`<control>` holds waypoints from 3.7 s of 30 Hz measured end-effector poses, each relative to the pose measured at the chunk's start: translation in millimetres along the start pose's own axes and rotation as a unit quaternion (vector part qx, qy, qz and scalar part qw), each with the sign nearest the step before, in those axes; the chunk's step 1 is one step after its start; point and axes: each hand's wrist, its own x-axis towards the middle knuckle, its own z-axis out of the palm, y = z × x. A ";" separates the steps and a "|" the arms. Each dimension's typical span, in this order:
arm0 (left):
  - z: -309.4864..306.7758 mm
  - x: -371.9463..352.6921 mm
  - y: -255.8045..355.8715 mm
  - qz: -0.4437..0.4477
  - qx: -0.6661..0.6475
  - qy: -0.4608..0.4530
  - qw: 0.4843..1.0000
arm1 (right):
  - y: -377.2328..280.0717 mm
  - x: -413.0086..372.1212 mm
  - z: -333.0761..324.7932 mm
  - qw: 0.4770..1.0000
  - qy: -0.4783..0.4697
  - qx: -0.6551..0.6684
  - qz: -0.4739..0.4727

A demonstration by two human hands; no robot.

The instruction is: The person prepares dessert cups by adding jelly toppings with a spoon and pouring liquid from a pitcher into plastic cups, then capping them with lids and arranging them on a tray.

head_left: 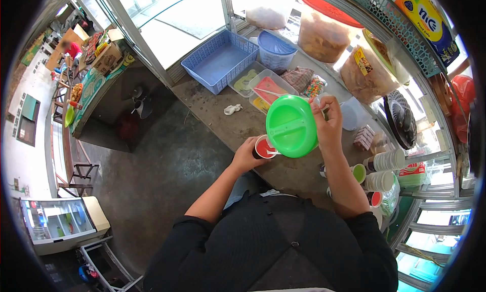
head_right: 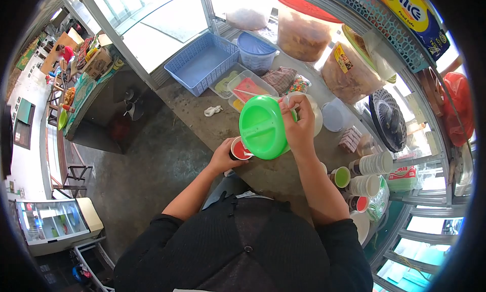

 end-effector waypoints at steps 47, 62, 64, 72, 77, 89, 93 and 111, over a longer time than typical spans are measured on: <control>-10.9 9.7 -16.8 -0.043 -0.126 -0.104 0.986 | -0.5 10.0 -13.9 0.999 0.011 0.034 0.025; -5.3 15.5 -23.5 -0.006 -0.201 -0.177 0.963 | -4.3 1.9 -10.0 0.998 -0.029 0.038 0.027; -7.1 15.0 -21.3 -0.023 -0.204 -0.180 0.962 | -2.5 1.4 -8.4 0.999 -0.033 0.032 0.017; -9.1 11.0 -6.9 -0.025 -0.166 -0.148 0.975 | -2.7 6.0 -12.9 0.998 -0.018 0.046 0.040; -21.2 16.7 -2.1 -0.052 -0.183 -0.197 0.962 | -2.2 8.8 -18.6 0.999 0.000 0.037 0.038; -9.7 14.1 -8.6 -0.067 -0.165 -0.168 0.970 | -1.8 2.7 -7.9 0.999 -0.027 0.022 0.011; -4.7 13.7 -16.3 -0.065 -0.156 -0.150 0.974 | -5.2 3.9 -10.3 0.999 -0.026 0.039 0.022; -3.4 14.8 -4.2 0.000 -0.143 -0.132 0.981 | -3.3 2.7 -10.8 0.999 -0.036 0.025 0.006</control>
